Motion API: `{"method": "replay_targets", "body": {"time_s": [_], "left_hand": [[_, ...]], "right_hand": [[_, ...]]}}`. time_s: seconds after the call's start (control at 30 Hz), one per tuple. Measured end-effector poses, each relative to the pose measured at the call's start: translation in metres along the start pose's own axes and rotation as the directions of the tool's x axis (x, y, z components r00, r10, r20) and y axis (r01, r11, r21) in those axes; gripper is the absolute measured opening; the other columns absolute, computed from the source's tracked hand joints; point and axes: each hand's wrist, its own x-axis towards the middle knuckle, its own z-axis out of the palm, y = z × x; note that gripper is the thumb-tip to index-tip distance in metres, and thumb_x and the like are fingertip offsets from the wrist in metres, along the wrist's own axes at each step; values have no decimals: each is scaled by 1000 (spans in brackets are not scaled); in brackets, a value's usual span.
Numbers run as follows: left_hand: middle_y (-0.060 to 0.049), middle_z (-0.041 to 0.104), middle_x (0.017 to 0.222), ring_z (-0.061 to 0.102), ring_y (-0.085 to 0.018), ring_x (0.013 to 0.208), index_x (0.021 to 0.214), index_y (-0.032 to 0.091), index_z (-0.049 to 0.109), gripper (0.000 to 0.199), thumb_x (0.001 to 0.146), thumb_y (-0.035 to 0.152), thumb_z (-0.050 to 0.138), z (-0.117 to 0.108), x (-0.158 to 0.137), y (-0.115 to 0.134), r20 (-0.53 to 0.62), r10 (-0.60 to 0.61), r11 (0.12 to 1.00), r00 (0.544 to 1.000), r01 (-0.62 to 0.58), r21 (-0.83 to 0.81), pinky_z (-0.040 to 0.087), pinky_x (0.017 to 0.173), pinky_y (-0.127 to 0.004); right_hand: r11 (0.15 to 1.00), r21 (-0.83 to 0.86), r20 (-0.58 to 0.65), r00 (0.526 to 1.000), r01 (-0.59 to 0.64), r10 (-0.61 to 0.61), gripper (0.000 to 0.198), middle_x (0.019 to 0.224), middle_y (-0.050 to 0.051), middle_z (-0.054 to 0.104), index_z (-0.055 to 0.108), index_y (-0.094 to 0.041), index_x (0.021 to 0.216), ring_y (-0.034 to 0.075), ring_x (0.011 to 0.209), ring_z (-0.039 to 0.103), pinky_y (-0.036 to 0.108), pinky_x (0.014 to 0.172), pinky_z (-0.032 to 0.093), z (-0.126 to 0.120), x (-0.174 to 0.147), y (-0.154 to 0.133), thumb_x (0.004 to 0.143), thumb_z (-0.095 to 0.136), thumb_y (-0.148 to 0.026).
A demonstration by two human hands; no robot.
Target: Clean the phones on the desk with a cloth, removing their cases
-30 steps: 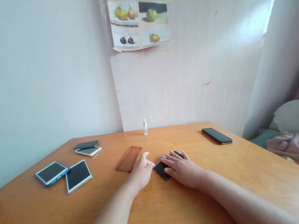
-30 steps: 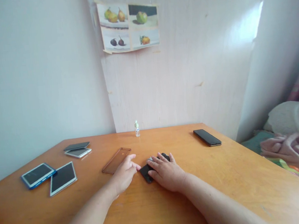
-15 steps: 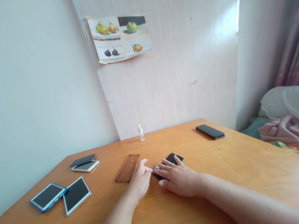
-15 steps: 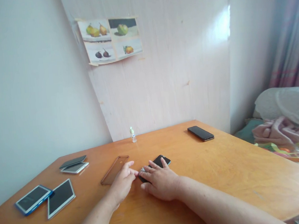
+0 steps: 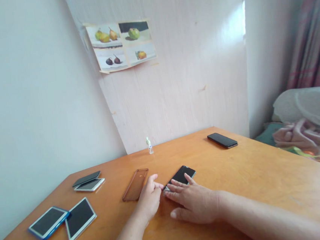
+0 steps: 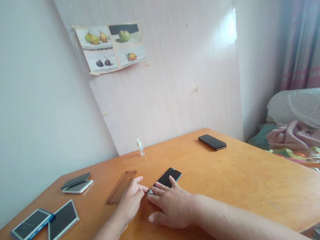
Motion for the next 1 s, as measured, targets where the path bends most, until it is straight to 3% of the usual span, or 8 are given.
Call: {"method": "replay_targets", "body": {"time_s": [0.1,0.2,0.27,0.4,0.5,0.63,0.8,1.0], "left_hand": [[-6,69,104,59,-22,106,134,15,41,55,80,23,43,0,0,-1,6,3,1000,1000,-3,2,35,100,-33],[-6,69,104,59,-22,104,135,14,41,57,79,24,44,-1,0,0,14,6,1000,1000,-6,6,36,99,-33],[-6,69,104,59,-22,103,134,14,41,56,79,25,44,-1,0,1,14,7,1000,1000,-7,10,35,99,-33],[-6,68,103,59,-22,103,134,13,41,55,81,26,44,-1,1,-1,16,16,1000,1000,-16,14,35,99,-33],[-6,69,102,59,-21,105,133,13,42,54,80,26,44,-1,1,-2,16,26,1000,1000,-26,13,35,100,-33],[-6,69,105,58,-22,106,131,14,44,53,80,27,45,-2,1,0,19,10,1000,1000,-10,22,35,100,-33],[-7,68,106,59,-22,105,132,14,44,52,81,28,44,-2,0,4,26,-1,999,1000,0,33,36,99,-34],[-7,68,104,60,-23,102,131,13,45,51,83,30,43,-2,0,1,25,4,999,1000,-5,35,37,98,-36]], "right_hand": [[985,-69,-53,986,-161,157,68,154,14,34,34,-24,149,37,144,22,73,108,4,-7,1,17,93,32,-62],[903,-130,-101,911,-410,400,71,153,19,34,36,-16,148,40,144,19,76,106,4,-14,2,41,93,30,-61],[877,-142,-100,888,-459,449,75,153,22,33,35,-13,149,41,144,17,75,106,4,-16,1,45,93,29,-62],[976,-85,-24,980,-199,198,83,156,21,27,28,-15,152,38,145,19,70,110,6,-8,-6,16,88,36,-68],[1000,-23,30,999,15,-14,83,156,18,28,26,-20,153,36,144,22,68,112,9,-2,-11,-5,88,34,-71],[981,-113,-38,988,-155,152,78,149,23,39,37,-15,148,39,139,33,69,110,12,-11,-11,7,90,37,-66],[875,-219,-120,902,-431,415,75,139,30,48,47,-3,139,42,134,39,64,110,20,-20,-9,26,90,41,-59],[992,-123,-35,999,-27,23,86,143,26,45,41,-5,144,38,134,41,50,112,29,-5,-18,-10,86,42,-69]]}}
